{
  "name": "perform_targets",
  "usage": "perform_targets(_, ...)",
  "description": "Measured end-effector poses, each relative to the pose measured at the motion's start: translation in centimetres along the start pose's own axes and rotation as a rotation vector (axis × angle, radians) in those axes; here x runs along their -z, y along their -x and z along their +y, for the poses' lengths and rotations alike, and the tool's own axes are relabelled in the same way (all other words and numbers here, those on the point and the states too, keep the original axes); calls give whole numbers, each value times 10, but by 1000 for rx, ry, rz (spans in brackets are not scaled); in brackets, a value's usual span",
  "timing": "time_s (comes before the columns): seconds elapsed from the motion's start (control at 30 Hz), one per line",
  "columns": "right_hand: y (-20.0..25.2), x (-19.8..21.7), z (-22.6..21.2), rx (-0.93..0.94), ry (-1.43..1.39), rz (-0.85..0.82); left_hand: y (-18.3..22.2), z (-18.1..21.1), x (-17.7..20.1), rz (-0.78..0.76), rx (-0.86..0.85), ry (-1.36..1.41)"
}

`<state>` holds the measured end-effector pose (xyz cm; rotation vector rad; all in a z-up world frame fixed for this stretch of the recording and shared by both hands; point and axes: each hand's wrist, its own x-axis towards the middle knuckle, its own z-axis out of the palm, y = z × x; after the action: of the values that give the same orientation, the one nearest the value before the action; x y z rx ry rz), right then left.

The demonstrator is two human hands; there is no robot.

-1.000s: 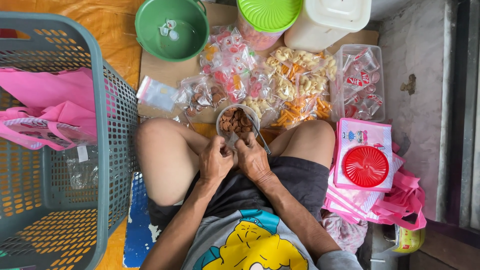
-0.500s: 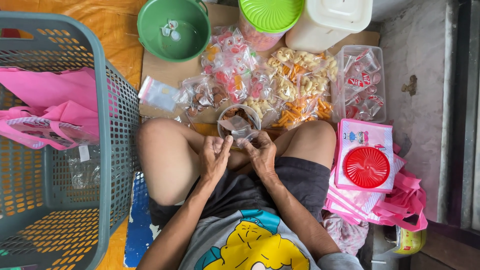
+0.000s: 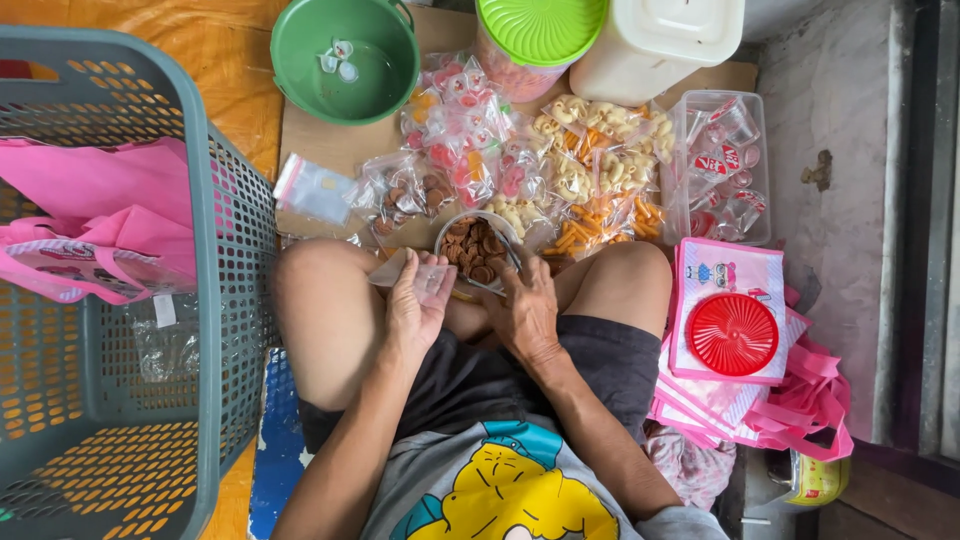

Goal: The person fills small plastic bags with snacks from a container using metal tongs, then seals each bag by hand.

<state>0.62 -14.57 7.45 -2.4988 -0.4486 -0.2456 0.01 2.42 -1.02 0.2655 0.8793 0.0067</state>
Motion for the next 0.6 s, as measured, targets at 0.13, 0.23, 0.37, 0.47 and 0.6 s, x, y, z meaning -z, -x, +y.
perform_targets(0.13, -4, -12, 20, -156, 330, -396, -21, -3, 10, 8, 11, 4)
perform_targets(0.23, 3, -39, 45, -233, 368, -612, -29, -2, 12, 7, 16, -11)
perform_targets(0.37, 6, -45, 62, -248, 317, -567, -28, 1, 6, 40, 8, -13)
perform_targets(0.47, 7, -27, 57, -267, 343, -536, -23, 2, -1, 59, 11, -20)
perform_targets(0.6, 12, -25, 60, -310, 485, -518, -25, -1, -1, 62, 1, -46)
